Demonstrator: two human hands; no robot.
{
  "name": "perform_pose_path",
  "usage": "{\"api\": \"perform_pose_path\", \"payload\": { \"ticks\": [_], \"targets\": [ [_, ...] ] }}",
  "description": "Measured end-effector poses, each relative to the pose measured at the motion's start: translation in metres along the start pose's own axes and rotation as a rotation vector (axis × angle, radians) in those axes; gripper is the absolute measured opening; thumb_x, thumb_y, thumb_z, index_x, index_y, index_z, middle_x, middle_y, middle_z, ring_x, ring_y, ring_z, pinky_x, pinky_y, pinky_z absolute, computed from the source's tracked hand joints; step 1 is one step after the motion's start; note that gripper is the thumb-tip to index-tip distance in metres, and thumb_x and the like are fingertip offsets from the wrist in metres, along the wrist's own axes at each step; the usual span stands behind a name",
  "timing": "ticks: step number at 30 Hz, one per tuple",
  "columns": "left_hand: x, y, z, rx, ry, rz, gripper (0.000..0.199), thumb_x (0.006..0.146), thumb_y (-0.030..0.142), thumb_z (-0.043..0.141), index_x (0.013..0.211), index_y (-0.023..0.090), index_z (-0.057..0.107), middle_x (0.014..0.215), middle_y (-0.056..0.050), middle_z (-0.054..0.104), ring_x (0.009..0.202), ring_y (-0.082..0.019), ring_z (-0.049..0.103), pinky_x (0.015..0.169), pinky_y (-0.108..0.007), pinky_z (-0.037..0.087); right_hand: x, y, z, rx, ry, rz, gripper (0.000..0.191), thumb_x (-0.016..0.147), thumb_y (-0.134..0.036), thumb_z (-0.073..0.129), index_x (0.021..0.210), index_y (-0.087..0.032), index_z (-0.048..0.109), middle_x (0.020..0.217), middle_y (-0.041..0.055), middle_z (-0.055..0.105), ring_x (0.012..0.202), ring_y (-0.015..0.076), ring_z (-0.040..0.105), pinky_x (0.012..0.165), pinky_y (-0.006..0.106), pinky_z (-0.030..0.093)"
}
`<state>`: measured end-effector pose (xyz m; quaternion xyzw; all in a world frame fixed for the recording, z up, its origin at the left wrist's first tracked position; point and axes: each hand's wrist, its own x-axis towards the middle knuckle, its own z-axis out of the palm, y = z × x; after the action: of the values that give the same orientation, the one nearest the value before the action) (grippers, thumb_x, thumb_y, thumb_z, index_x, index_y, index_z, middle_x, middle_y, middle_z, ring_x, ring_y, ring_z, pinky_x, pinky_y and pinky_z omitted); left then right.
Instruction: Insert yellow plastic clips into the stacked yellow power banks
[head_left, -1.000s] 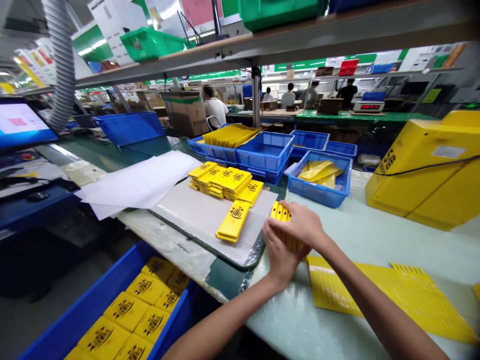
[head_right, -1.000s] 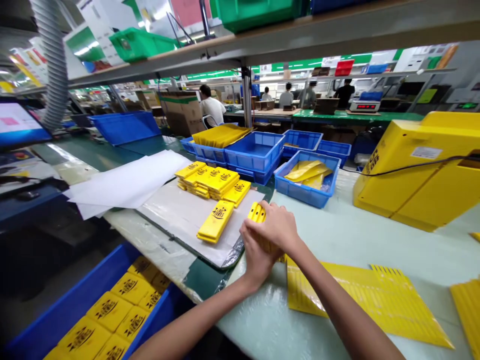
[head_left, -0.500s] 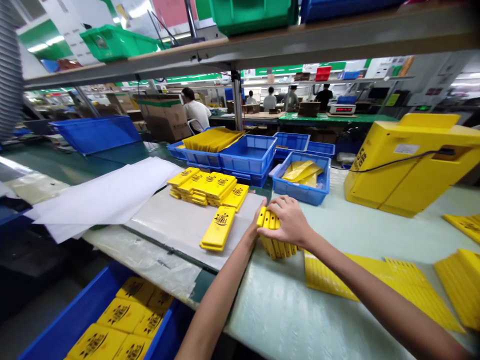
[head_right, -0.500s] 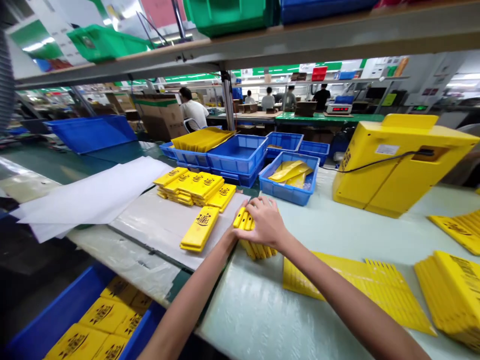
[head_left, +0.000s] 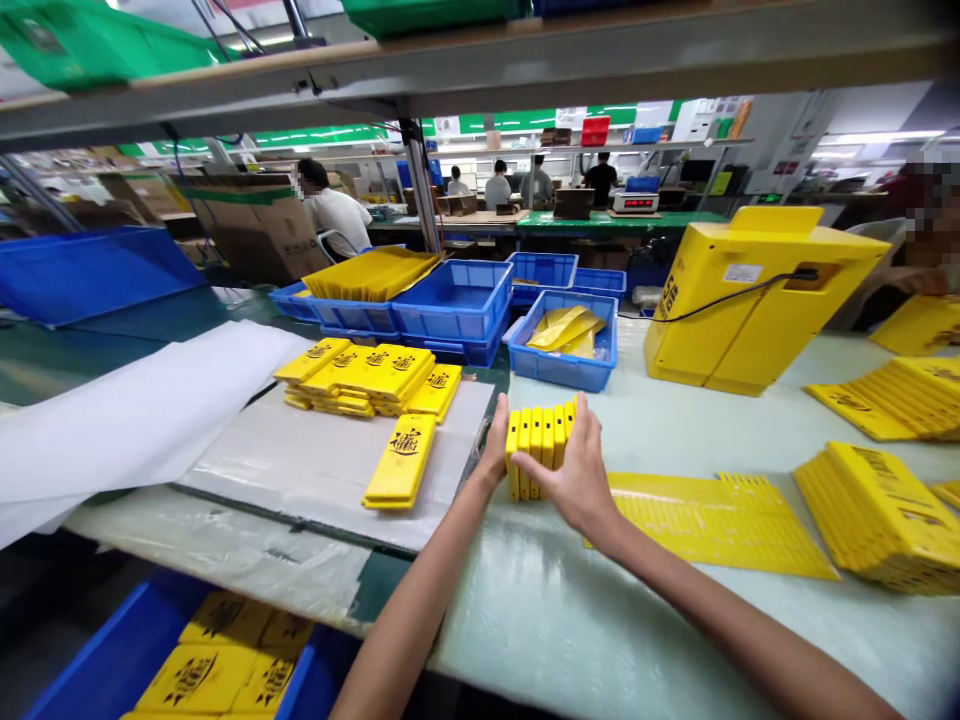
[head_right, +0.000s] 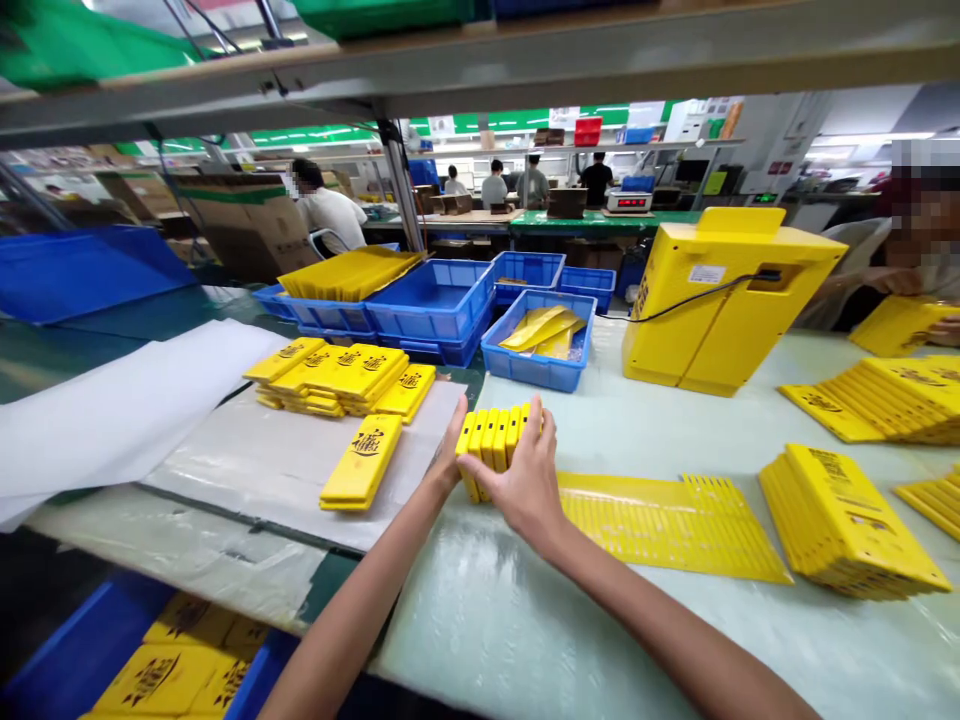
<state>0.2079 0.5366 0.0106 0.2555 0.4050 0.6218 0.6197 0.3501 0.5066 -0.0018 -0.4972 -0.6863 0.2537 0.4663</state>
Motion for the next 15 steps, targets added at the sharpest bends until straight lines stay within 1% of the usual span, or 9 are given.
{"api": "perform_pose_path", "payload": {
  "ticks": [2, 4, 6, 7, 9, 11, 12, 14, 15],
  "targets": [
    [-0.001, -0.005, 0.004, 0.033, 0.000, 0.018, 0.077, 0.108, 0.086, 0.060, 0.105, 0.012, 0.080, 0.106, -0.014, 0.085, 0.112, -0.033, 0.085, 0.100, -0.046, 0.070, -0.010, -0.001, -0.002, 0.044, -0.019, 0.049, 0.155, 0.070, -0.075, 0.096, 0.187, -0.014, 0.014, 0.176, 0.0284, 0.034, 0.168, 0.0455, 0.039, 0.139, 0.067, 0.043],
    [-0.003, -0.012, 0.006, 0.072, -0.008, 0.046, 0.094, 0.099, 0.101, 0.052, 0.102, 0.012, 0.082, 0.111, -0.020, 0.086, 0.127, -0.042, 0.081, 0.109, -0.050, 0.068, -0.007, 0.000, -0.006, 0.104, -0.059, 0.066, 0.154, 0.066, -0.062, 0.100, 0.186, -0.016, 0.016, 0.177, 0.0264, 0.036, 0.170, 0.0435, 0.039, 0.142, 0.065, 0.042],
    [-0.009, -0.018, 0.005, 0.119, -0.017, 0.102, 0.108, 0.086, 0.112, 0.052, 0.113, 0.013, 0.084, 0.131, -0.023, 0.084, 0.146, -0.046, 0.072, 0.123, -0.054, 0.061, 0.006, 0.004, -0.015, 0.199, -0.142, 0.035, 0.151, 0.063, -0.052, 0.099, 0.187, -0.018, 0.019, 0.179, 0.0227, 0.035, 0.172, 0.0400, 0.038, 0.147, 0.061, 0.035],
    [-0.014, -0.020, 0.003, 0.149, -0.019, 0.140, 0.115, 0.079, 0.116, 0.053, 0.123, 0.014, 0.083, 0.145, -0.023, 0.080, 0.155, -0.046, 0.065, 0.131, -0.055, 0.055, 0.014, 0.007, -0.020, 0.268, -0.205, 0.016, 0.152, 0.061, -0.050, 0.099, 0.187, -0.019, 0.018, 0.182, 0.0212, 0.033, 0.174, 0.0383, 0.036, 0.150, 0.059, 0.031],
    [-0.024, -0.021, -0.002, 0.223, -0.032, 0.213, 0.128, 0.066, 0.120, 0.062, 0.143, 0.019, 0.079, 0.170, -0.019, 0.064, 0.170, -0.044, 0.049, 0.143, -0.052, 0.039, 0.031, 0.015, -0.031, 0.444, -0.363, 0.010, 0.162, 0.058, -0.050, 0.101, 0.189, -0.021, 0.011, 0.186, 0.0197, 0.028, 0.176, 0.0361, 0.035, 0.152, 0.055, 0.026],
    [-0.033, -0.017, -0.007, 0.310, -0.076, 0.246, 0.139, 0.052, 0.116, 0.078, 0.155, 0.023, 0.072, 0.180, -0.017, 0.054, 0.176, -0.044, 0.039, 0.147, -0.048, 0.029, 0.043, 0.022, -0.041, 0.602, -0.502, 0.048, 0.175, 0.054, -0.053, 0.105, 0.190, -0.024, -0.001, 0.187, 0.0203, 0.025, 0.177, 0.0355, 0.036, 0.152, 0.055, 0.026],
    [-0.035, -0.012, -0.010, 0.354, -0.115, 0.239, 0.144, 0.045, 0.111, 0.087, 0.158, 0.024, 0.070, 0.179, -0.018, 0.055, 0.175, -0.045, 0.040, 0.147, -0.049, 0.030, 0.047, 0.025, -0.045, 0.651, -0.542, 0.071, 0.179, 0.053, -0.053, 0.107, 0.189, -0.025, -0.005, 0.188, 0.0207, 0.025, 0.177, 0.0354, 0.035, 0.152, 0.054, 0.026],
    [-0.034, 0.000, -0.012, 0.436, -0.208, 0.186, 0.150, 0.033, 0.094, 0.105, 0.160, 0.023, 0.068, 0.167, -0.023, 0.066, 0.166, -0.051, 0.052, 0.141, -0.058, 0.041, 0.050, 0.028, -0.050, 0.684, -0.560, 0.095, 0.185, 0.048, -0.051, 0.110, 0.189, -0.026, -0.007, 0.187, 0.0210, 0.026, 0.178, 0.0350, 0.033, 0.152, 0.054, 0.025],
    [-0.031, 0.006, -0.013, 0.472, -0.250, 0.154, 0.150, 0.030, 0.084, 0.111, 0.160, 0.022, 0.069, 0.158, -0.025, 0.072, 0.158, -0.054, 0.059, 0.135, -0.062, 0.048, 0.049, 0.027, -0.050, 0.687, -0.555, 0.100, 0.185, 0.047, -0.051, 0.111, 0.189, -0.026, -0.005, 0.187, 0.0207, 0.026, 0.179, 0.0345, 0.032, 0.152, 0.053, 0.025]
  ]
}}
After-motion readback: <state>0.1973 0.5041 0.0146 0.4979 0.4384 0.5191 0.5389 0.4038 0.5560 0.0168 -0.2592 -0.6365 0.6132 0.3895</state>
